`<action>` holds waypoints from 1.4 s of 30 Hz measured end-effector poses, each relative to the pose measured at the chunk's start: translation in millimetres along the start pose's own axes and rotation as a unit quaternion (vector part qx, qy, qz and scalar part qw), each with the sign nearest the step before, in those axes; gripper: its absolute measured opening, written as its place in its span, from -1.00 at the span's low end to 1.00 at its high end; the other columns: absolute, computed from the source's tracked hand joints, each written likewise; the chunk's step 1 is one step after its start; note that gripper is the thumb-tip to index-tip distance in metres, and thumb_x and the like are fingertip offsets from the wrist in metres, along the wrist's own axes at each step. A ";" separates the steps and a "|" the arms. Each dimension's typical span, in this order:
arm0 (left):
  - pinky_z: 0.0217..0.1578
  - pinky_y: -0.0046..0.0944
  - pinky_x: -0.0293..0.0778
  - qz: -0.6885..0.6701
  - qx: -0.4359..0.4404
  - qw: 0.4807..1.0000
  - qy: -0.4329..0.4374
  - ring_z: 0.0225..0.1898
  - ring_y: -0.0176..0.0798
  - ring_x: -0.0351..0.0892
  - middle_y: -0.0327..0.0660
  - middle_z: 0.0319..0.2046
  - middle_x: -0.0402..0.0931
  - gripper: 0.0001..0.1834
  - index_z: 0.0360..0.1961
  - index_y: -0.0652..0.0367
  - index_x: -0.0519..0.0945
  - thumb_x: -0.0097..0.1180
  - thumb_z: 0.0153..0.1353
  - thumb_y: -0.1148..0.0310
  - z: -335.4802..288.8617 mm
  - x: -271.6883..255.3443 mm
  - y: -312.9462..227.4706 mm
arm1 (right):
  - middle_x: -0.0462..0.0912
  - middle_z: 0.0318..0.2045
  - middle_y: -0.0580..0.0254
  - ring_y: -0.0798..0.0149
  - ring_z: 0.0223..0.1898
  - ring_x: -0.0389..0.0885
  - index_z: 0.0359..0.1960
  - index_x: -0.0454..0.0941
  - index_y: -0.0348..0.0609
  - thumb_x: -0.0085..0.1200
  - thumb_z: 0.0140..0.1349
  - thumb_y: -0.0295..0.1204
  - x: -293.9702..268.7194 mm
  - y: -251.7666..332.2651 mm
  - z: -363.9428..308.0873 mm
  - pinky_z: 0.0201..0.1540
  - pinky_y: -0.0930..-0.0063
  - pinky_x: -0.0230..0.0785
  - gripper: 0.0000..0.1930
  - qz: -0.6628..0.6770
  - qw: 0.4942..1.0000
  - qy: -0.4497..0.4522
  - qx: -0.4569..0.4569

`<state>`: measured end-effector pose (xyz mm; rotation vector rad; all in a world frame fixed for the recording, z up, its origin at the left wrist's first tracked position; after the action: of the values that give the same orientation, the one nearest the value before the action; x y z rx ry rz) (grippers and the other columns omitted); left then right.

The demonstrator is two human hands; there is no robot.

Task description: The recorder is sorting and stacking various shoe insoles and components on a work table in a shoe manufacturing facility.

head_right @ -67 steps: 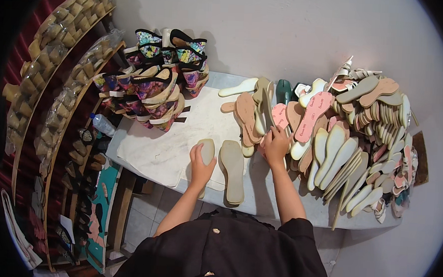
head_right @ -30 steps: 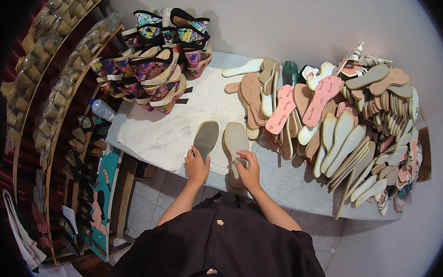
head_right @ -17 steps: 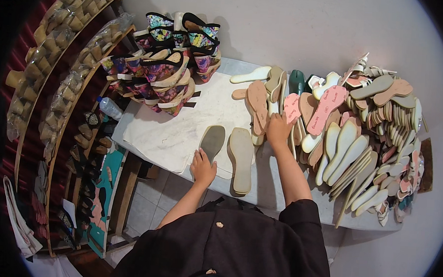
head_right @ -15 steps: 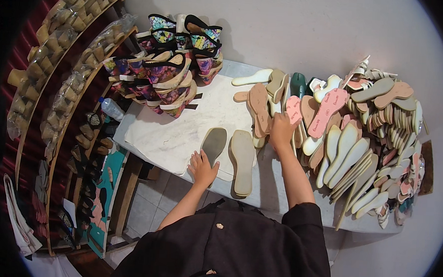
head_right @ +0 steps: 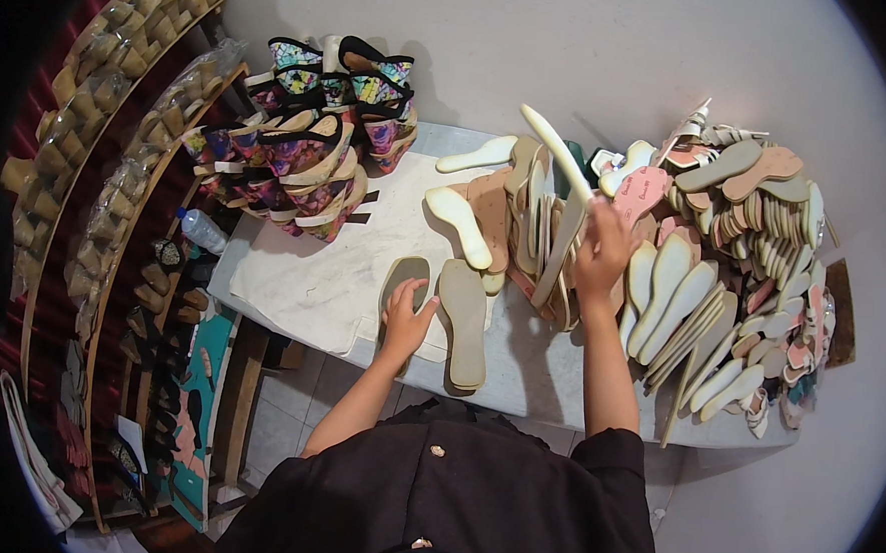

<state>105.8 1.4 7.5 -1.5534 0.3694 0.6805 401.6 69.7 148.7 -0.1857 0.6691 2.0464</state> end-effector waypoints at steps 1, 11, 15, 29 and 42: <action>0.16 0.10 -0.03 -0.001 -0.001 1.000 0.000 0.25 -0.05 0.07 -0.02 0.17 0.19 -0.49 0.06 0.04 0.40 0.08 0.12 0.06 1.5 3.5 4.8 | 0.58 -0.14 0.19 0.11 0.02 0.47 -0.07 0.53 -0.03 -0.05 0.06 -0.63 -3.3 21.7 -8.1 0.22 -0.12 -0.17 -0.63 0.010 0.999 0.021 -0.022; -0.04 -0.27 0.42 -0.521 -0.111 0.822 0.201 -0.03 -0.28 0.45 -0.11 -0.03 0.43 -0.66 0.07 0.22 0.27 -0.17 0.34 0.31 -20.4 40.4 -11.0 | 0.38 0.09 0.07 0.11 0.12 0.34 0.02 0.44 -0.03 0.25 -0.11 -0.26 2.1 134.5 -159.5 0.18 -0.20 -0.13 -0.44 0.169 0.926 0.338 -0.014; 0.10 -0.24 0.26 -0.563 -0.177 0.774 0.229 0.09 -0.25 0.34 -0.12 0.09 0.31 -0.60 0.15 0.23 0.24 -0.20 0.36 0.29 -46.5 62.9 -11.6 | 0.28 0.13 -0.12 -0.03 0.13 0.32 0.12 0.31 -0.13 0.25 -0.12 -0.29 15.8 122.0 -169.8 0.15 -0.05 0.07 -0.31 0.170 0.917 0.345 0.108; 0.21 0.22 -0.16 0.050 0.062 0.996 0.027 0.31 0.13 -0.10 0.06 0.25 0.03 -0.45 0.21 0.02 0.27 0.00 0.16 0.22 -38.3 17.6 31.5 | 0.29 0.11 -0.20 -0.15 0.19 0.20 0.22 0.14 -0.30 0.12 0.03 -0.31 14.8 86.5 -232.3 0.20 -0.11 -0.06 -0.29 0.156 0.881 0.381 0.232; 0.14 0.31 -0.26 0.127 0.076 0.989 -0.020 0.28 0.02 -0.05 -0.02 0.21 0.11 -0.54 0.04 -0.02 0.42 0.06 0.10 0.13 37.4 12.3 14.3 | 0.22 0.15 -0.20 -0.16 0.22 0.15 0.23 0.08 -0.27 0.09 0.07 -0.27 30.5 92.9 -243.7 0.20 -0.28 -0.20 -0.28 0.093 0.877 0.409 0.233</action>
<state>99.2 38.5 -10.8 -1.3579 0.5819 0.8586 276.2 -74.1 -31.8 -0.7471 1.7357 1.8651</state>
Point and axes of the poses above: each hand's wrist, its own z-axis towards the middle knuckle, its own x-axis out of the palm, y = z × x, the point moved 7 cm from there along z, towards the middle knuckle
